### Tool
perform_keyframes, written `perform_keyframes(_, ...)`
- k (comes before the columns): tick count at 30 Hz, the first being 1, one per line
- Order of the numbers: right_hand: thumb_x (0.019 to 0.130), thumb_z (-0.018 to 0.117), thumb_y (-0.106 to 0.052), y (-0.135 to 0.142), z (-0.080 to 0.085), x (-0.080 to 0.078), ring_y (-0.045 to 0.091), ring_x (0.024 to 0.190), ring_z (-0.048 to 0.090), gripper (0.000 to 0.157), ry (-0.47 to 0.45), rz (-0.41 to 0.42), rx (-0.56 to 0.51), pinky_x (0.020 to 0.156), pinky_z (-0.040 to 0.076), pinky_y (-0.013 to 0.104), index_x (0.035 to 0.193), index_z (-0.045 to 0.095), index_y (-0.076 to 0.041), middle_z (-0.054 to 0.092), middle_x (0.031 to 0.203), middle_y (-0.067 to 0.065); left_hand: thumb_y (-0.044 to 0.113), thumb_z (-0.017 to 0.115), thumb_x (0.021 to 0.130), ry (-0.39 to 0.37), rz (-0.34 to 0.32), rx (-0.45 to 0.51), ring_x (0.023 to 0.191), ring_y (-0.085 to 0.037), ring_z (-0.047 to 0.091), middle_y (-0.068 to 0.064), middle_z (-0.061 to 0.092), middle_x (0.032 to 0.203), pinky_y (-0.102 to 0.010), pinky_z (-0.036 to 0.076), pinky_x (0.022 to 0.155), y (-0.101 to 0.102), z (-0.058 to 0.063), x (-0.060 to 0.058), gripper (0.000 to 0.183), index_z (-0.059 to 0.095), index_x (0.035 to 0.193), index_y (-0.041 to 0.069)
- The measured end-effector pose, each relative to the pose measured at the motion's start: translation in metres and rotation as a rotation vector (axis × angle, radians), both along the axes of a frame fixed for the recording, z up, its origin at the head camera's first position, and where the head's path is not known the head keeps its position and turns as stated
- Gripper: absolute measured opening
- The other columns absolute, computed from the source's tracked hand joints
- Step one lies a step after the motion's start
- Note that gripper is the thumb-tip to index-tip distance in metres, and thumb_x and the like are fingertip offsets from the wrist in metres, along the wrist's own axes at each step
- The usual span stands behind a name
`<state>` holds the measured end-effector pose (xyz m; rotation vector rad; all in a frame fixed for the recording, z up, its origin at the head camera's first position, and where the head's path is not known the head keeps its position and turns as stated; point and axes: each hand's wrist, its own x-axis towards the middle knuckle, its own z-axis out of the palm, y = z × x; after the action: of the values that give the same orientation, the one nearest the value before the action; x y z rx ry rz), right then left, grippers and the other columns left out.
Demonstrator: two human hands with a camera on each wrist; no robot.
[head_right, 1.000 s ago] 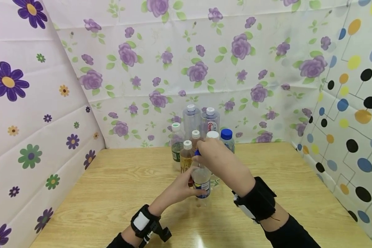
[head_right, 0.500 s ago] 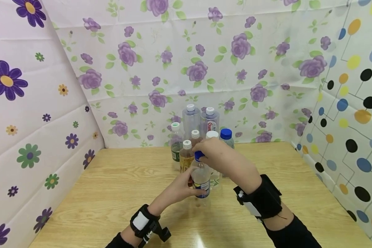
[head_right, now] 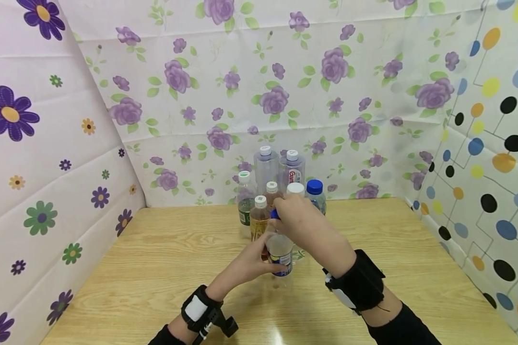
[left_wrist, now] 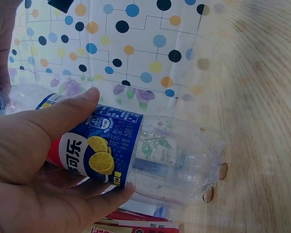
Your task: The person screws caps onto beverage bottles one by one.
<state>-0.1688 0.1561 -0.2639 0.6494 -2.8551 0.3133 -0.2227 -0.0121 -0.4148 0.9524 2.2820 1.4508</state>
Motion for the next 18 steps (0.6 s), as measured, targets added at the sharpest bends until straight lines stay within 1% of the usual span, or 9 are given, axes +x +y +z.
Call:
perform_keyframes(3,0.091,0.078,-0.014,0.005,0.000,-0.001,0.026,0.093,0.067,0.029,0.018,0.079,0.019,0.077,0.059,0.036,0.116,0.069,-0.001,0.069,0.104,0.010,0.024,0.083,0.087,0.015,0.005,-0.021,0.127,-0.024,0.058,-0.006,0.056,0.139,-0.033,0.053,0.099,0.000,0.000,0.001,0.092,0.028,0.160,0.020)
perform_keyframes(6,0.091,0.076,-0.005,0.011,0.002,0.000,0.029,0.103,0.068,0.034,0.043,0.179,0.034,0.083,0.060,0.036,0.124,0.068,0.001,0.069,0.116,0.013,0.026,0.083,0.087,0.012,0.009,-0.029,0.129,-0.024,0.057,-0.006,0.055,0.142,-0.034,0.052,0.101,0.001,0.001,0.001,0.097,0.021,0.163,0.020)
perform_keyframes(8,0.091,0.074,0.000,0.014,0.003,0.000,0.028,0.104,0.068,0.034,0.046,0.220,0.031,0.084,0.059,0.036,0.124,0.069,0.001,0.069,0.117,0.013,0.026,0.083,0.088,0.002,0.010,-0.023,0.129,-0.024,0.056,-0.006,0.054,0.143,-0.034,0.052,0.102,0.001,0.002,0.002,0.098,0.020,0.163,0.021)
perform_keyframes(10,0.091,0.073,0.001,0.015,0.004,0.000,0.026,0.103,0.068,0.031,0.035,0.228,0.025,0.084,0.059,0.035,0.122,0.070,0.000,0.069,0.114,0.011,0.025,0.083,0.087,-0.003,0.010,-0.016,0.129,-0.025,0.057,-0.006,0.055,0.143,-0.034,0.052,0.101,0.001,0.003,0.002,0.097,0.022,0.162,0.022)
perform_keyframes(12,0.093,0.072,-0.003,0.014,0.005,0.000,0.023,0.097,0.067,0.023,0.010,0.200,0.015,0.081,0.059,0.032,0.116,0.070,-0.003,0.069,0.107,0.007,0.025,0.083,0.087,0.000,0.012,-0.019,0.129,-0.024,0.057,-0.006,0.055,0.142,-0.033,0.052,0.101,0.000,0.003,0.002,0.096,0.023,0.162,0.021)
perform_keyframes(15,0.095,0.072,-0.013,0.011,0.003,-0.001,0.017,0.084,0.063,0.013,-0.022,0.113,0.002,0.071,0.056,0.028,0.106,0.069,-0.007,0.064,0.095,0.002,0.023,0.083,0.087,-0.002,0.008,-0.013,0.128,-0.024,0.057,-0.005,0.056,0.141,-0.033,0.052,0.101,0.001,0.003,0.002,0.090,0.029,0.159,0.020)
perform_keyframes(18,0.095,0.072,-0.021,0.007,0.001,-0.001,0.014,0.075,0.055,0.015,-0.026,0.034,-0.010,0.066,0.051,0.027,0.100,0.065,-0.008,0.059,0.087,0.000,0.021,0.083,0.087,-0.010,0.006,-0.003,0.128,-0.023,0.057,-0.004,0.056,0.140,-0.033,0.052,0.101,0.001,0.003,0.002,0.083,0.035,0.155,0.021)
